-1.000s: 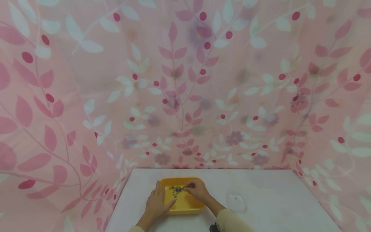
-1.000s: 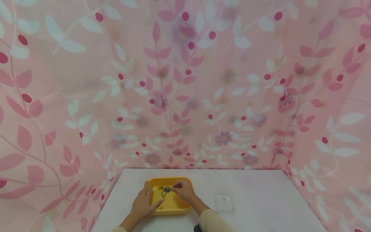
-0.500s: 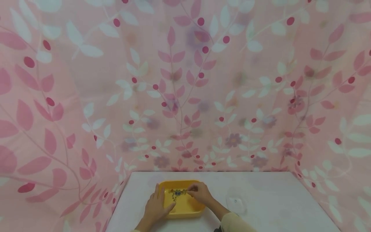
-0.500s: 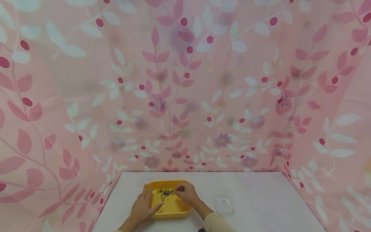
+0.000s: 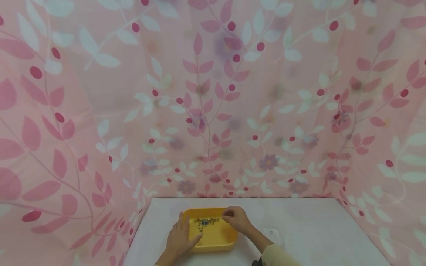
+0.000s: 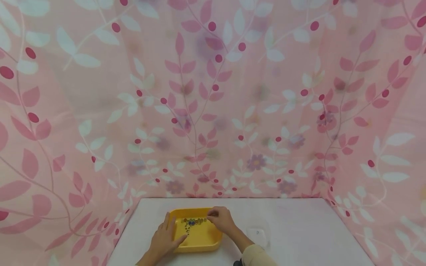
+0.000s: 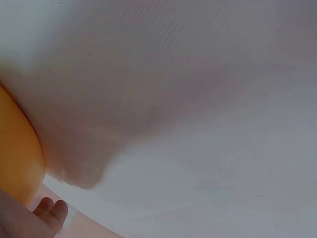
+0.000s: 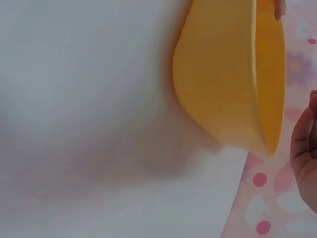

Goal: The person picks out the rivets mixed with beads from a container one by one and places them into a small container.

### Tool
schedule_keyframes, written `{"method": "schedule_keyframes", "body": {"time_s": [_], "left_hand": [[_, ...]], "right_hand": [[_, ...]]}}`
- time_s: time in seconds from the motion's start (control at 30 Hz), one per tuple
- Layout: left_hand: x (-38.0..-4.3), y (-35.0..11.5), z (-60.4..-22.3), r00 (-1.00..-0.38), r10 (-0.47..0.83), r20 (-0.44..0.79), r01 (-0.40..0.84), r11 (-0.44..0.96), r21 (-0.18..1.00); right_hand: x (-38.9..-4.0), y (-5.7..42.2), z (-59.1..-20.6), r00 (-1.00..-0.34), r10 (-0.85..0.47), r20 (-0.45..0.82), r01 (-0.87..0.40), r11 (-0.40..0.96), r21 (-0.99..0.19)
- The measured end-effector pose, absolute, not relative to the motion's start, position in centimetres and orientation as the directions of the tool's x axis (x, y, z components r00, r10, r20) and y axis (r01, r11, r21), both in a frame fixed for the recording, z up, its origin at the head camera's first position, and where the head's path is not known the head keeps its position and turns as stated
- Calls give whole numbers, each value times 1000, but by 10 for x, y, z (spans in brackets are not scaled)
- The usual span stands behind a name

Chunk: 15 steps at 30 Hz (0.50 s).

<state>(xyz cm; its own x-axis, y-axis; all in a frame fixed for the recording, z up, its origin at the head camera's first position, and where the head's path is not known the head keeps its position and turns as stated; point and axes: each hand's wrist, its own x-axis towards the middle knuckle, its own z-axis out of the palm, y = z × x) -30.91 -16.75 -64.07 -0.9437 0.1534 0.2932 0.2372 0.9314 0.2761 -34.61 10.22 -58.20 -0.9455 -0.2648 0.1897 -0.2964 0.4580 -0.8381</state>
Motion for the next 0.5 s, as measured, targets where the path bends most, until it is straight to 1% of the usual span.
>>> {"method": "schedule_keyframes", "body": {"time_s": [0.17, 0.4, 0.5], "left_hand": [[-309, -169, -643, -945, 154, 289, 234, 935, 268], [-307, -168, -641, -926, 170, 337, 265, 929, 257], [-307, -168, -641, -930, 172, 324, 261, 930, 258]], "right_hand": [[-345, 115, -581, -951, -255, 178, -283, 474, -834], [-346, 131, -579, -957, -235, 170, -270, 507, -819], [-344, 136, -578, -959, -229, 166, -264, 511, -818]]}}
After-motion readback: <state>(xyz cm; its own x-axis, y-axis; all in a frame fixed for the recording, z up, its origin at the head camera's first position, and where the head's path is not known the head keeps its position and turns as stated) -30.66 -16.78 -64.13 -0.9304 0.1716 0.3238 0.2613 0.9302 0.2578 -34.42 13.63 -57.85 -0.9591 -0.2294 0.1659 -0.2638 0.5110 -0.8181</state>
